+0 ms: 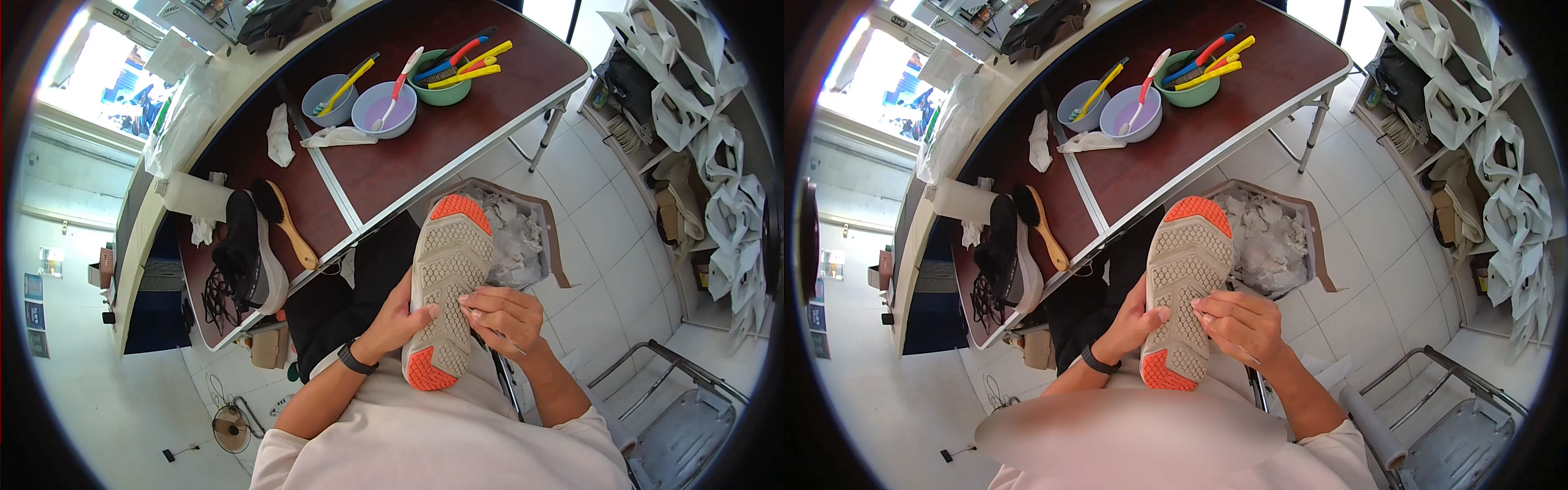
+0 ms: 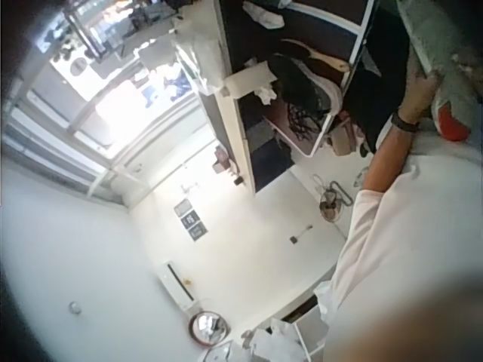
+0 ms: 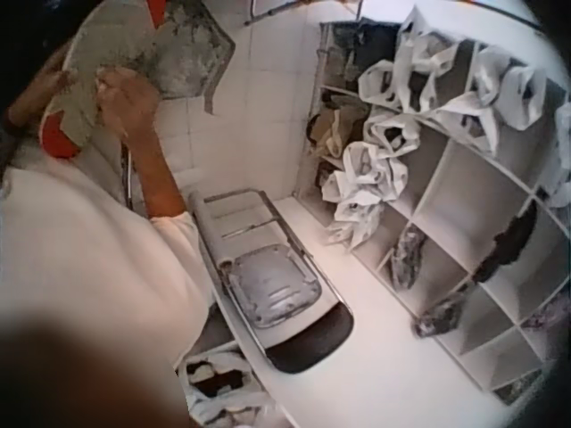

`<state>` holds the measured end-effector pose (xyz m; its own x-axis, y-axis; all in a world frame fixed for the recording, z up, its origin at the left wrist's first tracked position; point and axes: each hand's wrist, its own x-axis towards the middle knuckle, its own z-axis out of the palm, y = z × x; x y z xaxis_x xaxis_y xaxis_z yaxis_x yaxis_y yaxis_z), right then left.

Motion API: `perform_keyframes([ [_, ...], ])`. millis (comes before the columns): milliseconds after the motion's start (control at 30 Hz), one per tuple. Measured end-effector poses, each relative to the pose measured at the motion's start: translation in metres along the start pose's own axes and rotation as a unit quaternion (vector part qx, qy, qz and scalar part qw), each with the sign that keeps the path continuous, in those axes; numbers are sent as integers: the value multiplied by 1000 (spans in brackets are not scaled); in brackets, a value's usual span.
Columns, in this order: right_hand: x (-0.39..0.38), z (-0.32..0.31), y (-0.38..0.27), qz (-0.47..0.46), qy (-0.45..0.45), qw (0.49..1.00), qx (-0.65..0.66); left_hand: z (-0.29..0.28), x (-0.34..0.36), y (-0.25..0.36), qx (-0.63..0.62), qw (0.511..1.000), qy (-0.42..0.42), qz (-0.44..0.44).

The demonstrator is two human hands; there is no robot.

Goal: Cleaning and repairing the sole of a sneaker using a small picking tool.

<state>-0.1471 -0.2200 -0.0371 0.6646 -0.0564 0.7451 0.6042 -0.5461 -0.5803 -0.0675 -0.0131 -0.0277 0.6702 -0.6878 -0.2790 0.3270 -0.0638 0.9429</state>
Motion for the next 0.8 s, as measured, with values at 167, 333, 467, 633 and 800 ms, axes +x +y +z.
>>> perform_keyframes([
  [167, -2, 4, -3, 15, 18, 1000, -5, 2, 1, -2, 3, 1000, 9, 2],
  [333, -3, 5, -5, 102, 85, 990, 56, 6, 3, -1, 6, 1000, 17, 16],
  [467, -2, 4, -6, 93, 48, 992, 74, 5, 4, -4, -8, 999, 25, 20],
  [633, 0, 8, -8, 141, 69, 987, 38, 7, 6, 0, -4, 1000, 23, 17],
  [800, 4, 5, -11, 118, 58, 990, 49, 7, 5, -3, 4, 1000, 21, 15],
])
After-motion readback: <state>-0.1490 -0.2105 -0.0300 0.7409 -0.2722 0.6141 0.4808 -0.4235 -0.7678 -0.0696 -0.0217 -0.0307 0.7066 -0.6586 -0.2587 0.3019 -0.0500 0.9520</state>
